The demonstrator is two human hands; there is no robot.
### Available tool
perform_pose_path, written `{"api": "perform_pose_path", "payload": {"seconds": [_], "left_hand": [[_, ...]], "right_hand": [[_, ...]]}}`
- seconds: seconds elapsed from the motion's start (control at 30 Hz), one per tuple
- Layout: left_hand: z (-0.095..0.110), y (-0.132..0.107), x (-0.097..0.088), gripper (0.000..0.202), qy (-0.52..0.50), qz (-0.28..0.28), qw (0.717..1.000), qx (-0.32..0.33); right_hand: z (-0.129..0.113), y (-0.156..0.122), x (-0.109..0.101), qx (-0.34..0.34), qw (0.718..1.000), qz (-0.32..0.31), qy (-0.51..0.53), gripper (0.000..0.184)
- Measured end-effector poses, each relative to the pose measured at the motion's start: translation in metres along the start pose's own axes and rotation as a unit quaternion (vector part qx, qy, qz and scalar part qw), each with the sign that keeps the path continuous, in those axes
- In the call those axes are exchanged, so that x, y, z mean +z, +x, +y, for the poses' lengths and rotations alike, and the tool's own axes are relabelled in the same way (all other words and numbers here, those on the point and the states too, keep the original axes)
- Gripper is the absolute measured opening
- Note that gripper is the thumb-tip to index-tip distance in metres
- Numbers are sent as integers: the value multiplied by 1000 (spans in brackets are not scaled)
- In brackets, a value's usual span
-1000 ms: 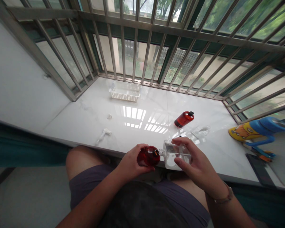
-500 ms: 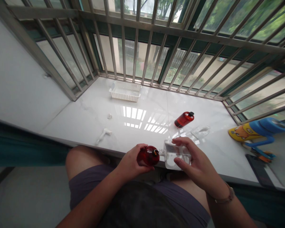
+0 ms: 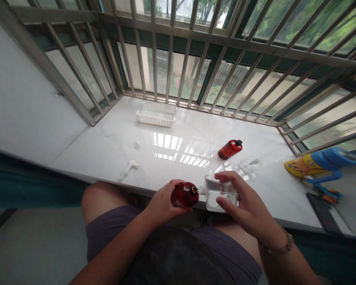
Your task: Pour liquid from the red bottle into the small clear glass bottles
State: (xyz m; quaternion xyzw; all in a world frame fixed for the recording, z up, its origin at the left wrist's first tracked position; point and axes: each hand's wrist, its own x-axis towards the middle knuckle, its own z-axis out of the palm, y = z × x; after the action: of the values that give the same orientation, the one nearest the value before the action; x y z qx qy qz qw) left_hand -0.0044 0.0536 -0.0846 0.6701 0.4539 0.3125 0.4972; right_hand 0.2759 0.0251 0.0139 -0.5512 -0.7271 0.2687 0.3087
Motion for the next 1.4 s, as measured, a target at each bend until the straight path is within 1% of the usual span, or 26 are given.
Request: {"api": "perform_pose_path", "payload": {"seconds": [0.2,0.77,1.4], "left_hand": [[0,1,0,82,9,-5,1000,7],[-1,1,1,83,-6,0,1000,0],[-5,-1,3,82,-7,-2,1000,1]], "right_hand": [[0,0,-1,-1,1000,-5,-3,45],[-2,2,-2,0,1000,-18,-17,48],[-6,4,-3,-8,999,-23,-26,47]]}}
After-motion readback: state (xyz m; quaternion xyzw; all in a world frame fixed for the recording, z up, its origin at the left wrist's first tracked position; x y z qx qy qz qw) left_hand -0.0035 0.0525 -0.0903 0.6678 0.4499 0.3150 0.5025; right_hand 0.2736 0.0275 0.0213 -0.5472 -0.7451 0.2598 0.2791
